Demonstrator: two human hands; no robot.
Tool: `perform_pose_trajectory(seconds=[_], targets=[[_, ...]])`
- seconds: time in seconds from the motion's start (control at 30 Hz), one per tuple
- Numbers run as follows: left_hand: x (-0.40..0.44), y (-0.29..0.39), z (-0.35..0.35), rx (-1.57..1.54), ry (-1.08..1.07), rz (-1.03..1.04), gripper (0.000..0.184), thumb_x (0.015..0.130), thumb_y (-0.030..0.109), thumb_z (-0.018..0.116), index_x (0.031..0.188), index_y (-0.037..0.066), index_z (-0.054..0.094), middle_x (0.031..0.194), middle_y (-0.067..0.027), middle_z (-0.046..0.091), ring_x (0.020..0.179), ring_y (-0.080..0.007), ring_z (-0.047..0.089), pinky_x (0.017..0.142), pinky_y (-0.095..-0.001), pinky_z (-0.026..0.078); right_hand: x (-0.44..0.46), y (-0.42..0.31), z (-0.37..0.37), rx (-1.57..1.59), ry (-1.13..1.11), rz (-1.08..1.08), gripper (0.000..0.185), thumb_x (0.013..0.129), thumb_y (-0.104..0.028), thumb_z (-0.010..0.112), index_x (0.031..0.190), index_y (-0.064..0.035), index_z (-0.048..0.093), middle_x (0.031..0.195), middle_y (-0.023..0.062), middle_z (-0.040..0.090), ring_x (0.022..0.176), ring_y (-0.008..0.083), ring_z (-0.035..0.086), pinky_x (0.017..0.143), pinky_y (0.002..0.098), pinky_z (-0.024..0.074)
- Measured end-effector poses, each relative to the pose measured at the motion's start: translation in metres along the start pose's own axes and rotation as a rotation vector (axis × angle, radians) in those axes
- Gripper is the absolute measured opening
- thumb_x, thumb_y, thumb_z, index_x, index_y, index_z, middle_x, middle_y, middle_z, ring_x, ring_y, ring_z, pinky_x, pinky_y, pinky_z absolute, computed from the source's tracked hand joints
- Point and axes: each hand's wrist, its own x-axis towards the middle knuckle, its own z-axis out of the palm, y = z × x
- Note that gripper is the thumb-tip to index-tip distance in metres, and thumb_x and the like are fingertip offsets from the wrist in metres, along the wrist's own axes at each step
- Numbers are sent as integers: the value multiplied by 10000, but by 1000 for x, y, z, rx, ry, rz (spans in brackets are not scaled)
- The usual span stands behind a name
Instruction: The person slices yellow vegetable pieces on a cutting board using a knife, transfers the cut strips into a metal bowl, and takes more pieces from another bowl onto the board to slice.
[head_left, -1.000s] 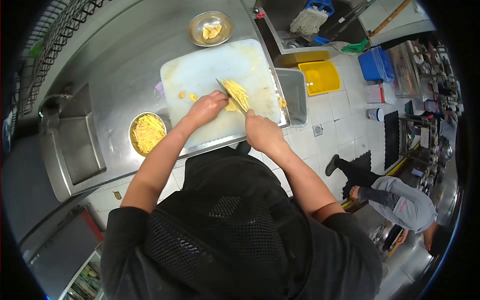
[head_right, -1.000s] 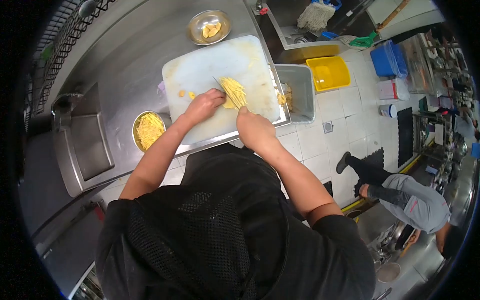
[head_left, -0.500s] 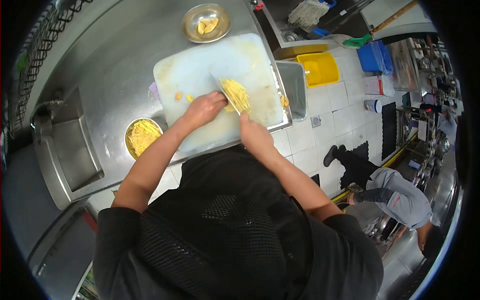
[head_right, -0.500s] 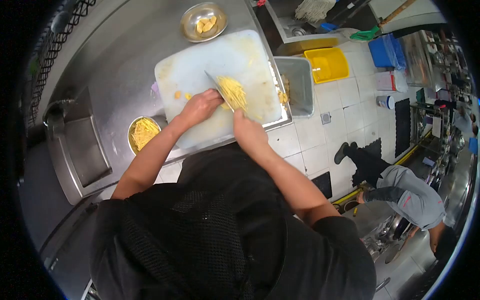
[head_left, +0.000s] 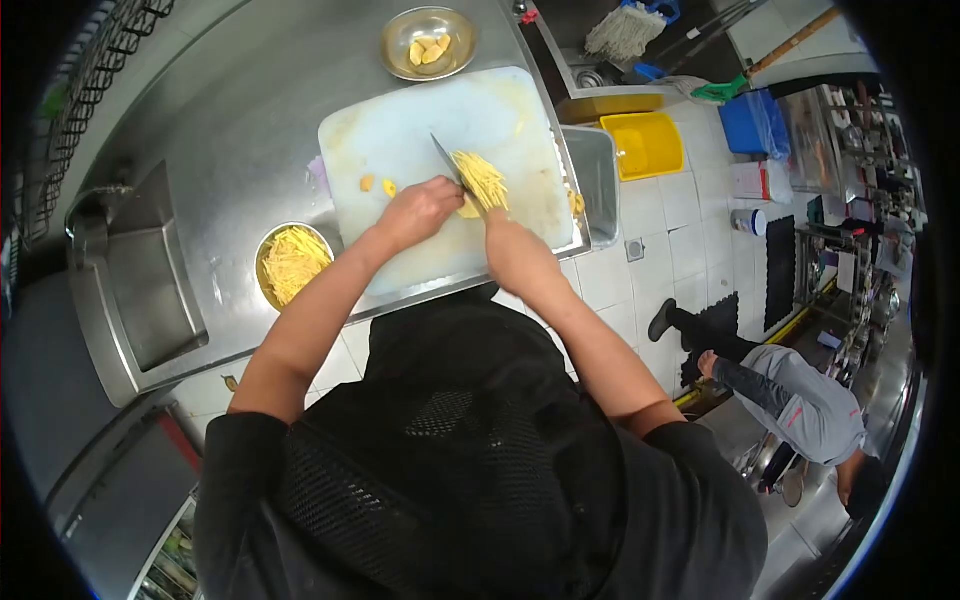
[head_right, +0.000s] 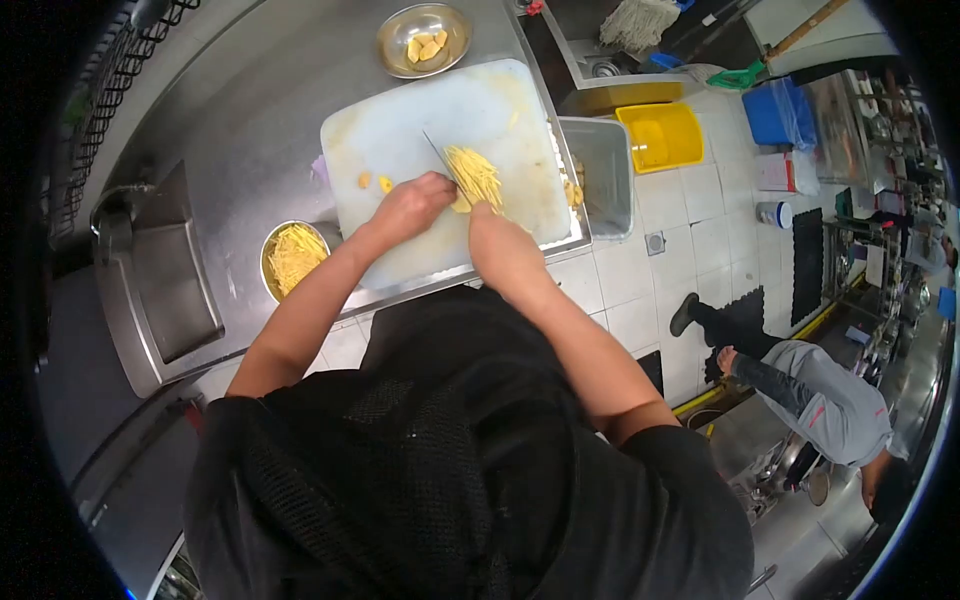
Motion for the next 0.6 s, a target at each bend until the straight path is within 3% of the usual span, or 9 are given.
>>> perform_pose_trajectory(seconds=[0.17, 0.27, 0.33, 0.43, 0.6], targets=[[-5, 1, 9, -4, 85, 20, 151, 831, 38, 623, 948, 24, 717, 991, -62, 687, 965, -242, 646, 790, -364, 568, 10, 9, 16, 15, 21, -7, 180, 968, -70, 412, 1068, 47, 505, 900, 321, 692, 861, 498, 692, 760, 581, 543], [-3, -3, 7, -3, 94, 25, 140, 838, 43, 630, 948, 27, 715, 991, -61, 686, 969, -243, 643, 792, -364, 568, 5, 12, 5, 57, 23, -129, 180, 966, -69, 412, 1074, 49, 494, 901, 328, 687, 865, 499, 692, 764, 585, 541], [-4, 2, 7, -2, 68, -18, 129, 844, 49, 639, 947, 32, 715, 1003, -56, 690, 980, -244, 641, 799, -362, 569, -7, 5, 12, 20, -17, 33, 179, 958, -57, 419, 1073, 52, 502, 909, 339, 682, 873, 502, 689, 775, 587, 536], [-3, 1, 6, 27, 99, 26, 132, 840, 54, 651, 954, 39, 717, 1016, -52, 694, 992, -245, 641, 805, -363, 570, 28, 11, 16, 73, 44, -57, 167, 949, -35, 431, 1059, 55, 518, 924, 350, 679, 900, 506, 687, 792, 586, 536], [-4, 4, 4, 23, 78, 2, 159, 809, 23, 680, 964, 30, 715, 1028, -64, 697, 998, -252, 650, 825, -368, 574, -4, 2, -2, 42, -59, -4, 158, 935, -17, 443, 1053, 59, 517, 927, 356, 675, 875, 506, 690, 766, 577, 545]])
